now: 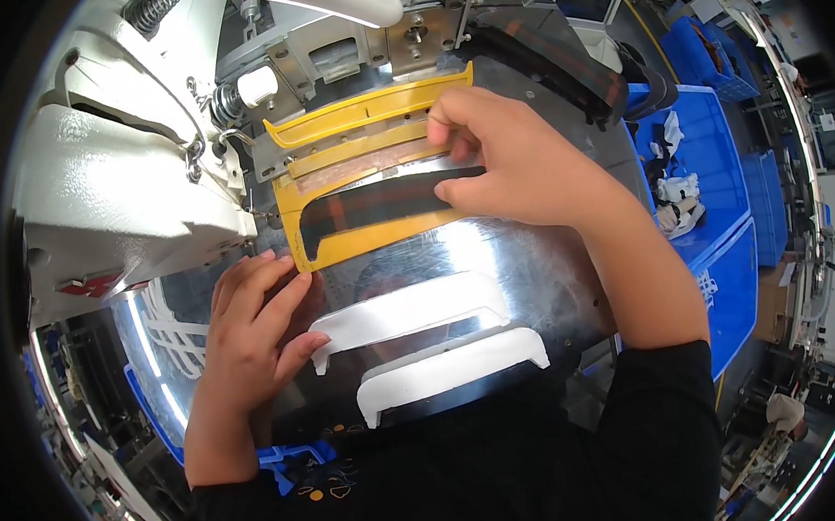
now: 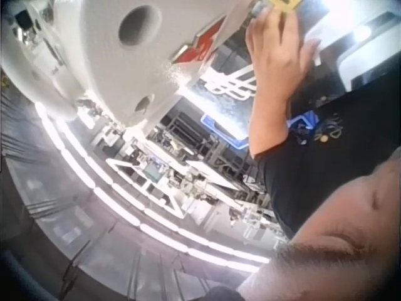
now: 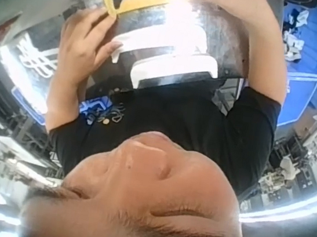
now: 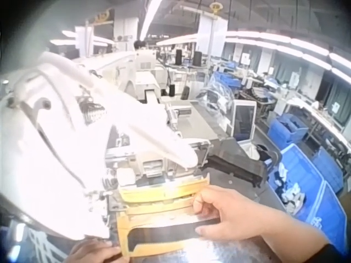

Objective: Aligning and sewing curved fabric components and toothed straps using an industrial sewing machine.

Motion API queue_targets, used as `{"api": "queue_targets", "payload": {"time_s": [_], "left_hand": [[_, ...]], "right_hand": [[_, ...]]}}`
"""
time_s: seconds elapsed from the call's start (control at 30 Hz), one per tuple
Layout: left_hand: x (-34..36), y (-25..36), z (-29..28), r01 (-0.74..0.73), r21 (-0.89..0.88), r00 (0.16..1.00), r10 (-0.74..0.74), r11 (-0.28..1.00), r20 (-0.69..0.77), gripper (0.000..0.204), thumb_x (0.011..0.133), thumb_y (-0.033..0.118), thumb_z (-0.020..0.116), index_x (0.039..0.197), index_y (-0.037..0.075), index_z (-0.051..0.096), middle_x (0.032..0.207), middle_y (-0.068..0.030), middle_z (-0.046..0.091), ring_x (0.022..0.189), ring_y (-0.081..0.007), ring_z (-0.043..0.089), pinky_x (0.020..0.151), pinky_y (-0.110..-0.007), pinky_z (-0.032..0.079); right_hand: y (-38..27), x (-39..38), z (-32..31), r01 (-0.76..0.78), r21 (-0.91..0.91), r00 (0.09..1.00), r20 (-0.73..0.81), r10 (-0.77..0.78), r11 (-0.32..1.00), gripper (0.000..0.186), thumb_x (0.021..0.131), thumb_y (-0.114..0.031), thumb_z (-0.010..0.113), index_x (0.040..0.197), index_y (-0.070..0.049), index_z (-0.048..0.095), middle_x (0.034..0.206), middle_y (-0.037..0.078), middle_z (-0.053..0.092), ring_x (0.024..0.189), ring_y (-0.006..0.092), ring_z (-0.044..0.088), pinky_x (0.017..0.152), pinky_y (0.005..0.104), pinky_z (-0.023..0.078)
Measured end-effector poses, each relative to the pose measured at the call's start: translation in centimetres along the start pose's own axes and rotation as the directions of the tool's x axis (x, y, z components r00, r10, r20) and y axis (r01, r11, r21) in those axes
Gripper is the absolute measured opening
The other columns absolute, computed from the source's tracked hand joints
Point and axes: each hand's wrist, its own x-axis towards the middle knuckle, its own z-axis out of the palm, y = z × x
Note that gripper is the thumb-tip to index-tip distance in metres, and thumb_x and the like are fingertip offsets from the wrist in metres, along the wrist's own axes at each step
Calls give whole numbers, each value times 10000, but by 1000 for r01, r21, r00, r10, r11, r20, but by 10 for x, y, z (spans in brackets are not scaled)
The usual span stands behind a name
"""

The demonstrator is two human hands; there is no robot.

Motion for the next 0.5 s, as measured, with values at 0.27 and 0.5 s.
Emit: {"api": "queue_targets", "payload": {"time_s": [0.27,0.5], "left_hand": [[2,2,5,38,-13,990,-39,999,-137,557,889,384,843,1288,9,743,1283,-158,704,1268,-382,625,1133,-526,468],[7,2,13,17,14,971,-13,1000,-238,590,907,380,844,1341,6,698,1293,-168,705,1216,-382,643,1058,-489,507]], "right_hand": [[-8,-14,-3,41,-76,995,97,-33,996,294,851,-25,843,1060,-30,637,886,79,694,830,203,686,771,306,562],[-11,-12,10,69,-320,992,125,-30,945,431,760,-56,921,1123,-29,690,931,89,679,835,262,662,741,351,543]]}}
